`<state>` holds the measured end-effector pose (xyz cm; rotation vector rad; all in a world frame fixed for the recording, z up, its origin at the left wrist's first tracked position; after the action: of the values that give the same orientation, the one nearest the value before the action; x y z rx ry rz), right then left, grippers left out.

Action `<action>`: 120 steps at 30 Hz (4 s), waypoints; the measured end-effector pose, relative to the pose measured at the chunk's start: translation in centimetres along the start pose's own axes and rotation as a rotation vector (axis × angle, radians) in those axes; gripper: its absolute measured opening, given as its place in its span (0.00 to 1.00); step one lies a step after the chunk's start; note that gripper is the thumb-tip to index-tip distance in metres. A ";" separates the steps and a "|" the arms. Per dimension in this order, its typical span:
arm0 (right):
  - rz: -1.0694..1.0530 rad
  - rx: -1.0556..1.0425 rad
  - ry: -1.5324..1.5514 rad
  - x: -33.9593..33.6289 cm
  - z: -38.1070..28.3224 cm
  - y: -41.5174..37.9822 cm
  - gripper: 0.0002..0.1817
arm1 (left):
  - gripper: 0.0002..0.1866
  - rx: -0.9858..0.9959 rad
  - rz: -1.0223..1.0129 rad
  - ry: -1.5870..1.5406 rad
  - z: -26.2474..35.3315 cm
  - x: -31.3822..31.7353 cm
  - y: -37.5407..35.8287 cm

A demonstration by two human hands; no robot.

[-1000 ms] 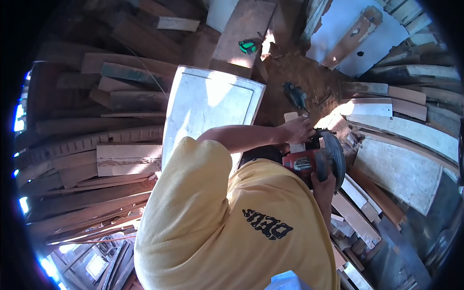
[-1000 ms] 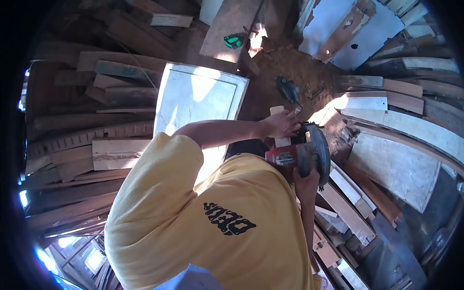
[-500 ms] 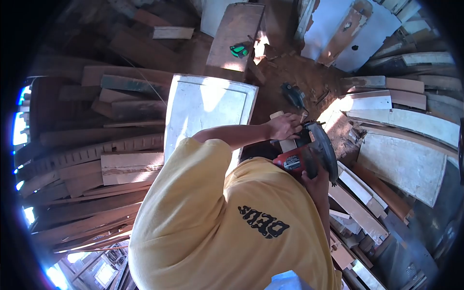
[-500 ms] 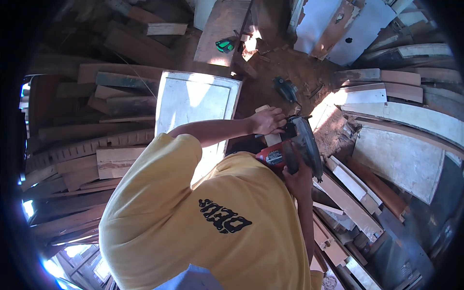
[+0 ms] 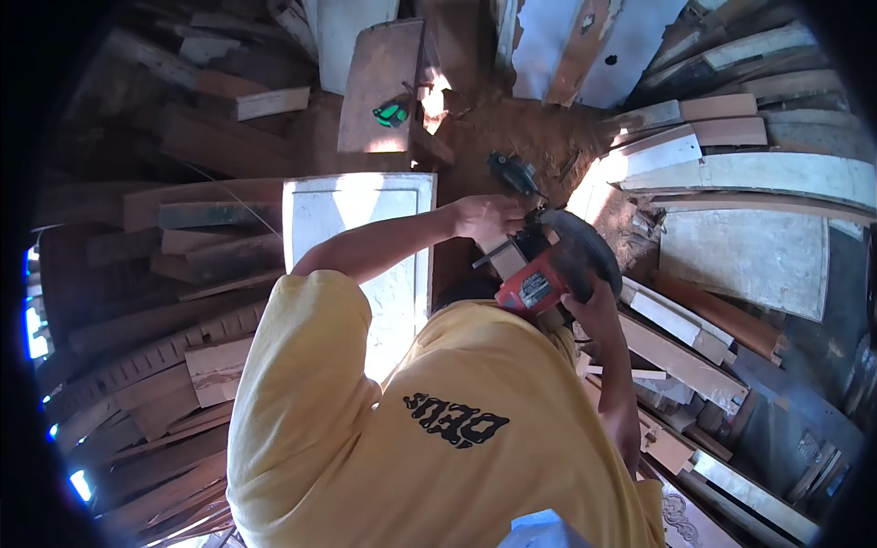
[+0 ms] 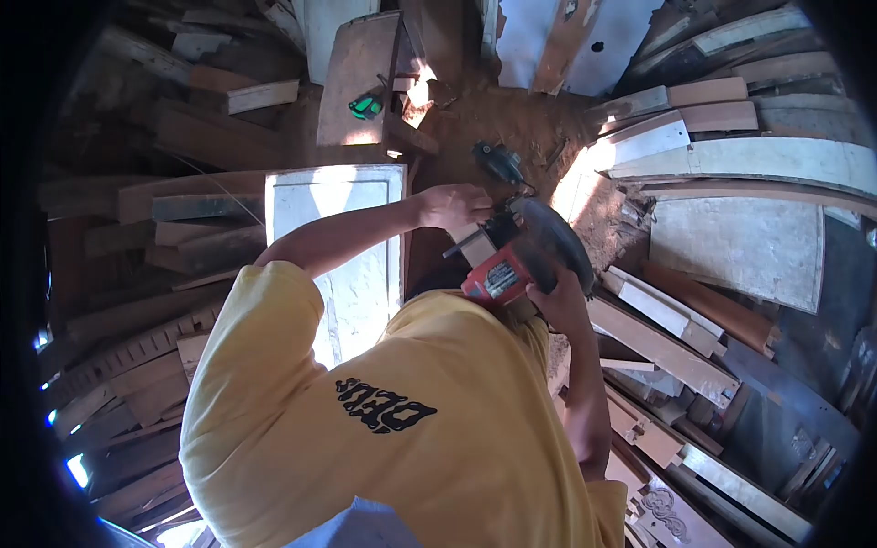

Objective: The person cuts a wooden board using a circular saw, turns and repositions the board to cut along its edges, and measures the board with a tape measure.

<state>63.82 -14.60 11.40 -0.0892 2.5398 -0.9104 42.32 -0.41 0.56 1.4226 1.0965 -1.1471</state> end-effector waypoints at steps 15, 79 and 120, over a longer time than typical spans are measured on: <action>-0.071 0.082 -0.120 1.1 -3.0 -2.7 0.37 | 0.11 0.152 0.047 -0.218 1.8 -2.1 0.2; 0.228 -0.067 -0.139 1.9 -0.5 -3.8 0.43 | 0.23 -0.868 0.171 -0.616 2.1 -0.3 4.5; 0.905 0.295 0.367 -14.3 9.3 4.0 0.23 | 0.20 -1.723 0.835 -1.266 -9.4 6.3 -0.7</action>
<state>80.94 -14.02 8.00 1.2967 2.2844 -0.9265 43.66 9.42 -4.88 -0.3606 0.1411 -0.0372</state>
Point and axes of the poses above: each hand's wrist, its own y-axis towards the middle knuckle, its own x-axis out of the palm, z = x × y, the point moved 5 cm from there along y, towards the middle knuckle, and after that the axes turned 14 degrees about x, right-handed, at the moved point
